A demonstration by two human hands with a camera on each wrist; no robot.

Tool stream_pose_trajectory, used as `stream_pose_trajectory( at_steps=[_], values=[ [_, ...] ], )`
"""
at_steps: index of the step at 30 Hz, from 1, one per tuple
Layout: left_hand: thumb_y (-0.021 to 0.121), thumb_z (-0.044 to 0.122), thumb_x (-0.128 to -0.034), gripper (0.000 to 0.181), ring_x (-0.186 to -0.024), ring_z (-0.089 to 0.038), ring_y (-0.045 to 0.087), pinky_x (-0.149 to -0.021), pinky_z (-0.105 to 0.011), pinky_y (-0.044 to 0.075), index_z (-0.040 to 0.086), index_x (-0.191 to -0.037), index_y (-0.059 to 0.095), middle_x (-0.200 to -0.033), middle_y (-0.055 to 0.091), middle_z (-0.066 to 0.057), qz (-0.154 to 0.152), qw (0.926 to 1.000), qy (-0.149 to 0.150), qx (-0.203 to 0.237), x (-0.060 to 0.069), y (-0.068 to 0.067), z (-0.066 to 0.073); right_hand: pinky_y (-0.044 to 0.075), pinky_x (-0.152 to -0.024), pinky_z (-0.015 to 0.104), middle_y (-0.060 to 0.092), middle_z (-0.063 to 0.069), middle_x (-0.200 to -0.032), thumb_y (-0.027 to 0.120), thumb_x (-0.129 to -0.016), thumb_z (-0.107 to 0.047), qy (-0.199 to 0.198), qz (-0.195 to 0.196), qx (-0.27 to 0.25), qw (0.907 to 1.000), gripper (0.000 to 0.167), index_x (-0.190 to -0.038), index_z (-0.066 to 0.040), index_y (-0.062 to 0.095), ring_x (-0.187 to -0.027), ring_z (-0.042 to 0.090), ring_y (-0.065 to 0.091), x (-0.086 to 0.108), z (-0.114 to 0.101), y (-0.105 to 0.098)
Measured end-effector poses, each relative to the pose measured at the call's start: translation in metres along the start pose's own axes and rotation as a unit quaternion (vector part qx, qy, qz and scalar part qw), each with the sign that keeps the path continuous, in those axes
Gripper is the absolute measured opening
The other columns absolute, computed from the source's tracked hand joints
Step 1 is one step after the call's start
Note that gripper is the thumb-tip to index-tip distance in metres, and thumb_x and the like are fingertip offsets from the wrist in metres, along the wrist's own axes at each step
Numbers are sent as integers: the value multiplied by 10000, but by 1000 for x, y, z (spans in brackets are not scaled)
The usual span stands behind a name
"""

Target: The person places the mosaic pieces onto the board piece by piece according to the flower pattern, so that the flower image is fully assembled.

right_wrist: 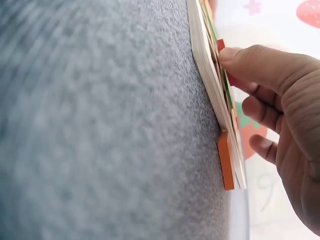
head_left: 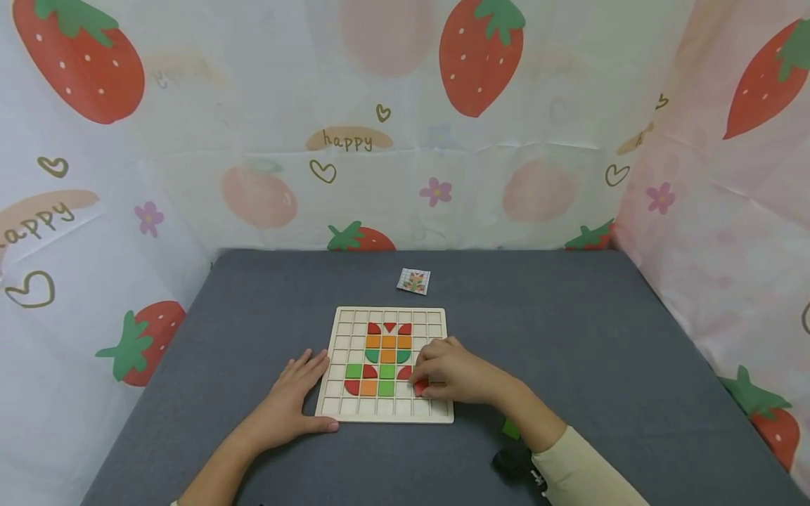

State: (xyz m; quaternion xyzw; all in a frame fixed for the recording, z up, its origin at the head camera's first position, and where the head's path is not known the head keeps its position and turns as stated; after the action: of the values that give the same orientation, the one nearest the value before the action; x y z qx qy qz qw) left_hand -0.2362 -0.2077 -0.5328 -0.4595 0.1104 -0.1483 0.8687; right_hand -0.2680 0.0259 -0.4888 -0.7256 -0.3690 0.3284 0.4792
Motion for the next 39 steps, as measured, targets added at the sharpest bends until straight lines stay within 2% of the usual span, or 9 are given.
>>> stream_pose_trajectory(
  at_steps=[7,19,31,39],
  values=[
    [856,619,-715,1181,-1575,-391,142,-1258,-624,92,58,-1608,324,-1689,271,-102,-24,9999,46,87,1,-1,3,333,-883,335,599,-153,-989,771,-932,-253,-11,-94,32,9999,195,-1123,-289,787,-974,41,502,-3,-1,2],
    [861,606,-719,1181,-1577,-390,129,-1256,-632,87,65,-1614,312,-1691,263,-105,-56,9999,24,139,2,0,3,346,-935,357,637,-164,-1028,796,-907,-332,75,-448,-29,9990,251,-1153,-285,794,-984,44,513,-5,3,4],
    [862,604,-717,1183,-1577,-390,130,-1256,-628,89,63,-1613,311,-1690,263,-110,-54,9999,36,92,3,-1,4,345,-925,364,625,-186,-959,819,-883,-346,424,-337,-70,9985,218,-1094,-287,812,-961,25,524,-6,4,3],
    [876,572,-719,1175,-1578,-388,123,-1257,-626,85,56,-1612,311,-1691,260,-110,-64,9999,23,143,4,-2,6,359,-867,339,638,-138,-982,825,-881,-311,349,-87,9,9994,211,-1087,-268,810,-963,47,529,0,1,-8]
  ],
)
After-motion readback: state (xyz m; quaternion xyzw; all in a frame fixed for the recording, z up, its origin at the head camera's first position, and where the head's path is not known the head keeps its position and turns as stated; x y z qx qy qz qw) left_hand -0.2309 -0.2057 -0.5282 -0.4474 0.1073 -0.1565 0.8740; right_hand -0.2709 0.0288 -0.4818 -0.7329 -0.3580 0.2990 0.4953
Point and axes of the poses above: each hand's wrist, its own x-axis away from the middle knuckle, its own y-axis out of the palm, z = x × y, the point moved 10 cm from there along -x, towards the middle knuckle
